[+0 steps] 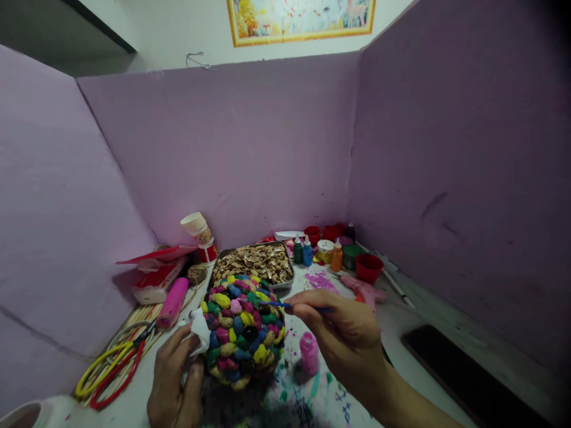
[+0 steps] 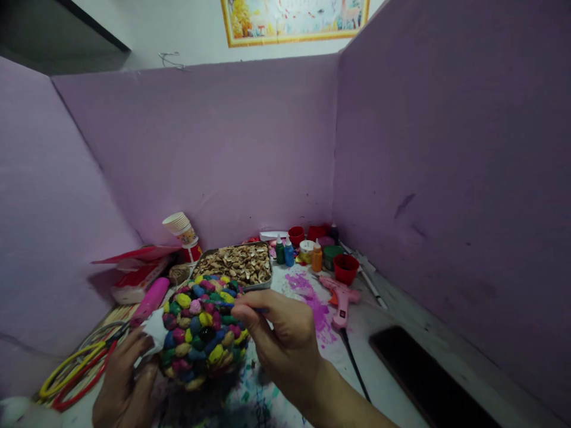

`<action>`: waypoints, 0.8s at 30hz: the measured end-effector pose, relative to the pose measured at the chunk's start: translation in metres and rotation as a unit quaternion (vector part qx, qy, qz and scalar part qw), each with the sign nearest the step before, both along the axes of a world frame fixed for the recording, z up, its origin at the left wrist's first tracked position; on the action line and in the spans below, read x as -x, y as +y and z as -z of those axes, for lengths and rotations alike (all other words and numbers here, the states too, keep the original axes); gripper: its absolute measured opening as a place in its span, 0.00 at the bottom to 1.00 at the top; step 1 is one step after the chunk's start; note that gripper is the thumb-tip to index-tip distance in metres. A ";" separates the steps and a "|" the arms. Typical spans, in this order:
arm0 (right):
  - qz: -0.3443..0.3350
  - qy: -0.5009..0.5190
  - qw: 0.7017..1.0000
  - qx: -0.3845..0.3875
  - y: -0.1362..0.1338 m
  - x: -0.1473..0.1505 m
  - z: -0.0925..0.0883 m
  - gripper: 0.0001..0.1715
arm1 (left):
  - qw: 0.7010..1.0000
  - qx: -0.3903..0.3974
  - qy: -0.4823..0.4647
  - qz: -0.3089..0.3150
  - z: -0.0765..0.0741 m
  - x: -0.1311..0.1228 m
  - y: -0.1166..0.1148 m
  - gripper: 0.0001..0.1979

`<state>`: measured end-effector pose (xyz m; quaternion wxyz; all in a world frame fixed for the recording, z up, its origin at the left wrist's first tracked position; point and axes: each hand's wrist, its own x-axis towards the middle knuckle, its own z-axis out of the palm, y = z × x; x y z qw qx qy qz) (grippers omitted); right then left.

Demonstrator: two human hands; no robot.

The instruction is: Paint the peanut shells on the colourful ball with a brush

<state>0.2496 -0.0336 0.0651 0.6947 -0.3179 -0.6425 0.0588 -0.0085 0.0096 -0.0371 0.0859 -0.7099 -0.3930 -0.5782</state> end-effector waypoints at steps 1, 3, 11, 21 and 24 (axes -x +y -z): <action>0.002 -0.002 1.000 -0.001 -0.001 0.000 -0.001 0.05 | 1.000 0.004 -0.001 -0.004 0.000 0.000 0.000 0.17; 0.008 -0.007 1.000 -0.002 -0.003 -0.001 -0.003 0.06 | 1.000 0.007 -0.001 -0.005 0.001 0.000 -0.001 0.17; 0.016 -0.023 1.000 -0.001 -0.007 -0.001 -0.009 0.08 | 1.000 0.010 -0.015 0.006 0.004 0.000 0.000 0.18; 0.043 0.003 0.999 0.017 -0.004 -0.001 -0.004 0.08 | 1.000 0.013 -0.016 -0.011 -0.003 -0.007 -0.005 0.16; 0.043 0.014 0.999 0.025 -0.003 -0.001 -0.004 0.08 | 0.999 0.021 -0.027 -0.007 -0.001 -0.006 -0.005 0.16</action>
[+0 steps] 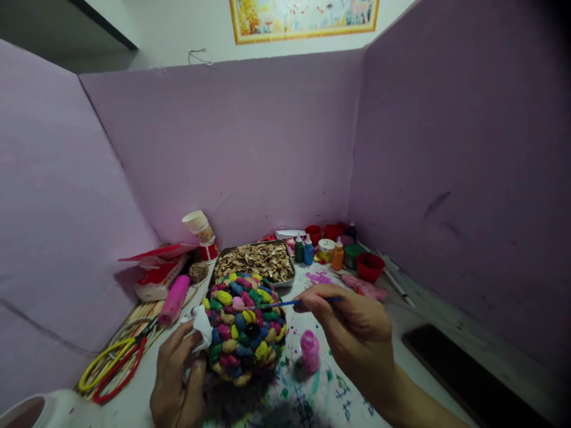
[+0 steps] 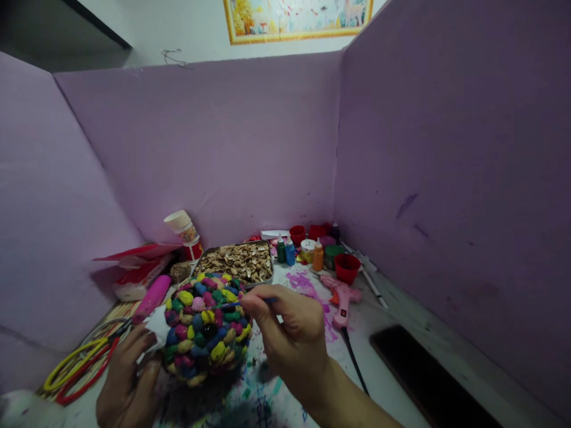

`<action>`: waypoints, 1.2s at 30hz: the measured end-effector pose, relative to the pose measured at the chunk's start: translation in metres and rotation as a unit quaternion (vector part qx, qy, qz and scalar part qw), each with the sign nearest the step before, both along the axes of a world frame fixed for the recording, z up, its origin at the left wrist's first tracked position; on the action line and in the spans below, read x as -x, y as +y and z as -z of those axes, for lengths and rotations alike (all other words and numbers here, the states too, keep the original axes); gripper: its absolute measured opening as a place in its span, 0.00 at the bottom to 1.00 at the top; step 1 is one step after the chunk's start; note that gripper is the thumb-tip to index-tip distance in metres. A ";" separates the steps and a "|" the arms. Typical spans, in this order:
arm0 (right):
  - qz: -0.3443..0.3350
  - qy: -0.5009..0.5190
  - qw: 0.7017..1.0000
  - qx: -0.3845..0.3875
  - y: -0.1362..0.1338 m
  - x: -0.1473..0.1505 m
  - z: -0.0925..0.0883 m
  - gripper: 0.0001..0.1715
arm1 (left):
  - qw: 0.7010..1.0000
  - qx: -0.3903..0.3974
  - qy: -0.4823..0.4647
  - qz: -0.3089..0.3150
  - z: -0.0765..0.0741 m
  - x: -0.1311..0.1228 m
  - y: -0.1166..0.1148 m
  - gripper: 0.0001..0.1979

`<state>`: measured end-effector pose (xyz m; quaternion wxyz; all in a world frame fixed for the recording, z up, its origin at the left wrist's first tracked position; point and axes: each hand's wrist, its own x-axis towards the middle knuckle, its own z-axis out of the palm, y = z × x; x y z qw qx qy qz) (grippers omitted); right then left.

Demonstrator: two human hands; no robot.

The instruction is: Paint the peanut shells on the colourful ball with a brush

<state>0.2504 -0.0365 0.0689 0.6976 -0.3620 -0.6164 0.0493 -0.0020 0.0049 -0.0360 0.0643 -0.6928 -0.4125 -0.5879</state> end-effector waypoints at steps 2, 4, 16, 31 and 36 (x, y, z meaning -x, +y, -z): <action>0.002 0.009 1.000 0.006 0.001 0.000 0.001 0.09 | 1.000 -0.002 -0.001 0.003 0.000 0.000 0.000 0.17; 0.005 0.017 1.000 0.003 0.002 0.000 0.002 0.09 | 1.000 -0.008 0.006 -0.001 -0.002 0.000 0.000 0.17; -0.006 0.019 1.000 -0.001 0.000 0.001 0.004 0.09 | 1.000 -0.001 0.003 -0.002 -0.001 0.001 0.001 0.17; -0.019 -0.026 0.999 -0.035 -0.004 0.004 0.006 0.07 | 1.000 -0.003 0.007 0.012 0.001 0.002 0.001 0.19; -0.032 -0.044 0.997 -0.049 -0.006 0.005 0.007 0.06 | 0.999 -0.024 0.033 0.016 -0.005 0.000 -0.001 0.21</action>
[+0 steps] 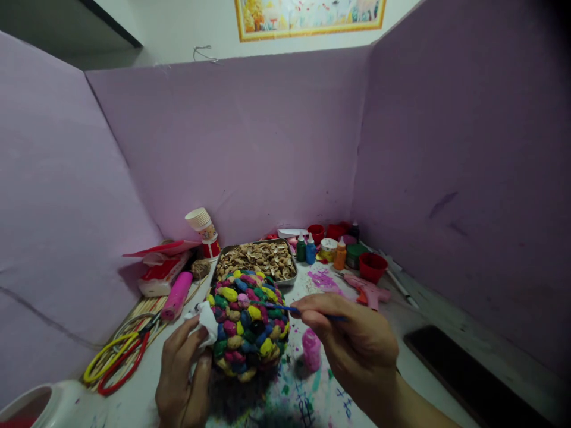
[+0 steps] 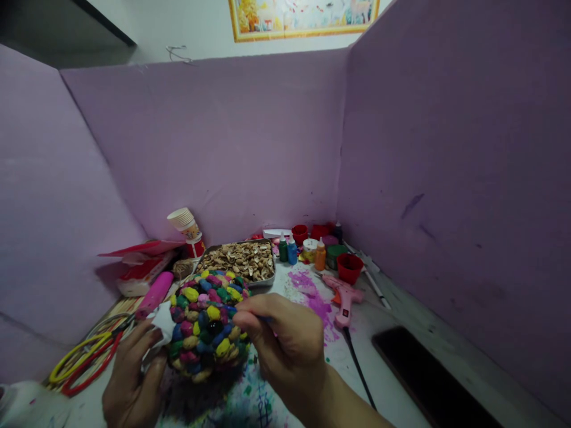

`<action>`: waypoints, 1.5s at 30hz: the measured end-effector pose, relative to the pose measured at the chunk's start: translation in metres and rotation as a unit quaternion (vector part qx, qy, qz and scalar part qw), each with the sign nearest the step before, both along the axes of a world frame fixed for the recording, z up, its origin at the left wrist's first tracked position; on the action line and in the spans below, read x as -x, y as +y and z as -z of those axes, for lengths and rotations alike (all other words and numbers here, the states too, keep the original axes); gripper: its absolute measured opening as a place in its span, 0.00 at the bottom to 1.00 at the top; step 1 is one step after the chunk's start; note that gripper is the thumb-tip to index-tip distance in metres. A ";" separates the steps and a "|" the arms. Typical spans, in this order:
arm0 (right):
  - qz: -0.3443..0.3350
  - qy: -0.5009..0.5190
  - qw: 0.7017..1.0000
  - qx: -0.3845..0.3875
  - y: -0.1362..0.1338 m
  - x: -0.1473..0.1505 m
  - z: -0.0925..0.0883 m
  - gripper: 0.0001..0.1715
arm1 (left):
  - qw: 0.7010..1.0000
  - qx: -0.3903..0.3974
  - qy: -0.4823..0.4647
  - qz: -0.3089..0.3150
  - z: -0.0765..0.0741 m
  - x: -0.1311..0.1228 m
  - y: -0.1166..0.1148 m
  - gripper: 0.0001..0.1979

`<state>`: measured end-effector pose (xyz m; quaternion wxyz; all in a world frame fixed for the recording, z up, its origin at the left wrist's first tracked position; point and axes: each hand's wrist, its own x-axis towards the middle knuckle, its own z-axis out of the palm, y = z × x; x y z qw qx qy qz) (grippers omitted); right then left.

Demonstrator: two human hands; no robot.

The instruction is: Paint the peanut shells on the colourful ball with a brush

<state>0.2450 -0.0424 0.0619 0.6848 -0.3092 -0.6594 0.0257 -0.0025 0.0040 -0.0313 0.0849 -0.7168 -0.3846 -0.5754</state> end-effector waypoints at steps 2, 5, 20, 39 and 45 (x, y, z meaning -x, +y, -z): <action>-0.001 -0.010 1.000 0.006 -0.001 0.000 0.000 0.06 | 1.000 -0.008 0.009 0.003 -0.002 -0.001 -0.001 0.22; 0.003 -0.017 1.000 0.008 -0.003 -0.002 -0.002 0.06 | 1.000 -0.003 0.005 -0.002 -0.002 -0.001 -0.001 0.21; 0.034 -0.007 0.999 0.014 -0.001 -0.008 0.000 0.07 | 1.000 -0.003 -0.005 -0.003 0.000 -0.001 0.001 0.20; 0.012 -0.008 1.000 0.012 0.001 -0.005 0.001 0.07 | 1.000 -0.011 0.008 0.013 -0.001 0.000 0.001 0.22; 0.020 0.000 1.000 0.008 -0.001 -0.006 0.000 0.08 | 0.999 -0.018 0.024 0.020 -0.005 -0.001 -0.001 0.26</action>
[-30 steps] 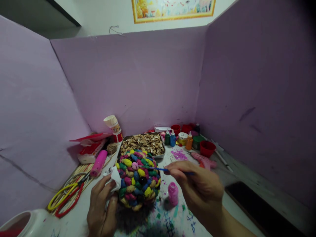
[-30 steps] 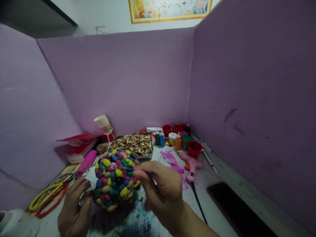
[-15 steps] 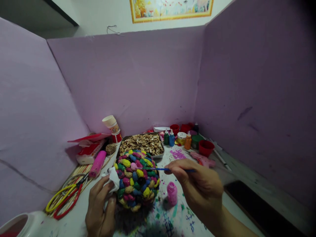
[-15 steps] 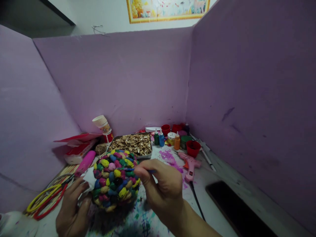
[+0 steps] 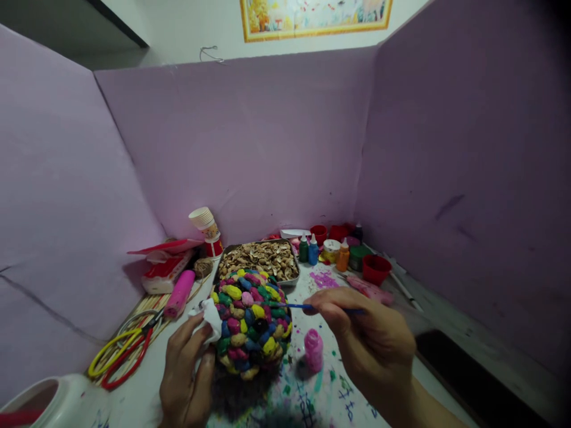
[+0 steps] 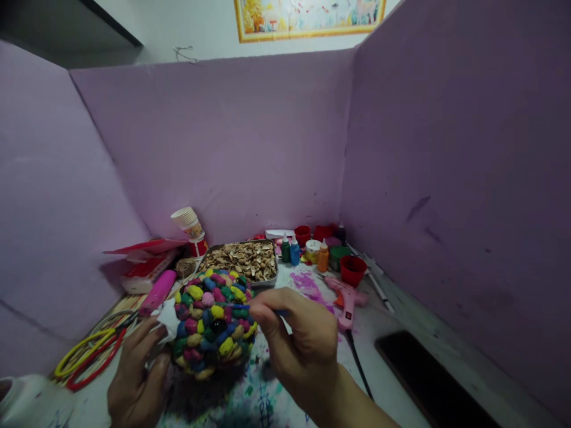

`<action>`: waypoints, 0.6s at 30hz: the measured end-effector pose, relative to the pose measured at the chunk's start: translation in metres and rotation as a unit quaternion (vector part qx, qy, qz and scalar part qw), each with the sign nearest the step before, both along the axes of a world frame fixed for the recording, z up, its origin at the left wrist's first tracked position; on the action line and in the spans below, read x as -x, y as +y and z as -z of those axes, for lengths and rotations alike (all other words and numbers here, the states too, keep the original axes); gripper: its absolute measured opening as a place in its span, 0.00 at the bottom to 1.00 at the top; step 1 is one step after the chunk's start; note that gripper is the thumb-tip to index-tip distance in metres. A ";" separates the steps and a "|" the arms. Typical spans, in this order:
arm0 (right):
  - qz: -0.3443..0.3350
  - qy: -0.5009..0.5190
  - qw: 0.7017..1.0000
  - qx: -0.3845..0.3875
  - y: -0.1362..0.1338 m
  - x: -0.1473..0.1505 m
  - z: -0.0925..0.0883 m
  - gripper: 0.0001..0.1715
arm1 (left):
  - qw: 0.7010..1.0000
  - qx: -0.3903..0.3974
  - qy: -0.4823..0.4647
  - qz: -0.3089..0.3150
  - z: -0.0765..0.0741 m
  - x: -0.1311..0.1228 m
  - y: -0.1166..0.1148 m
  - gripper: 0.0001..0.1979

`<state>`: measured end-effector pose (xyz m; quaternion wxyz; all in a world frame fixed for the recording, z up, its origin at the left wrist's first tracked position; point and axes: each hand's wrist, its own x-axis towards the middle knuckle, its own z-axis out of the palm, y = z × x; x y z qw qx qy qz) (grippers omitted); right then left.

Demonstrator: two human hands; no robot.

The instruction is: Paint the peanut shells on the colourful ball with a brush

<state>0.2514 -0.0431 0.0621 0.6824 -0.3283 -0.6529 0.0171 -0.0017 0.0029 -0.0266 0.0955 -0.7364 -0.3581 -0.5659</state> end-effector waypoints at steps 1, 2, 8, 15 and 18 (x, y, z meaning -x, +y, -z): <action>-0.004 -0.002 1.000 -0.002 0.000 0.000 0.000 0.08 | 1.000 0.000 0.002 0.002 -0.001 -0.001 -0.001 0.26; -0.011 -0.008 1.000 -0.006 0.000 0.001 0.001 0.09 | 1.000 0.000 0.003 0.005 -0.001 -0.002 -0.001 0.27; -0.006 -0.049 0.999 -0.023 -0.002 0.003 -0.002 0.08 | 1.000 0.007 0.000 0.013 -0.002 -0.005 -0.003 0.26; 0.042 -0.064 0.996 -0.047 -0.004 -0.001 -0.003 0.09 | 0.999 -0.014 0.049 0.014 0.001 0.004 0.002 0.27; 0.042 -0.071 0.996 -0.038 -0.005 -0.002 -0.002 0.08 | 0.998 -0.022 0.063 0.007 -0.001 0.004 0.002 0.26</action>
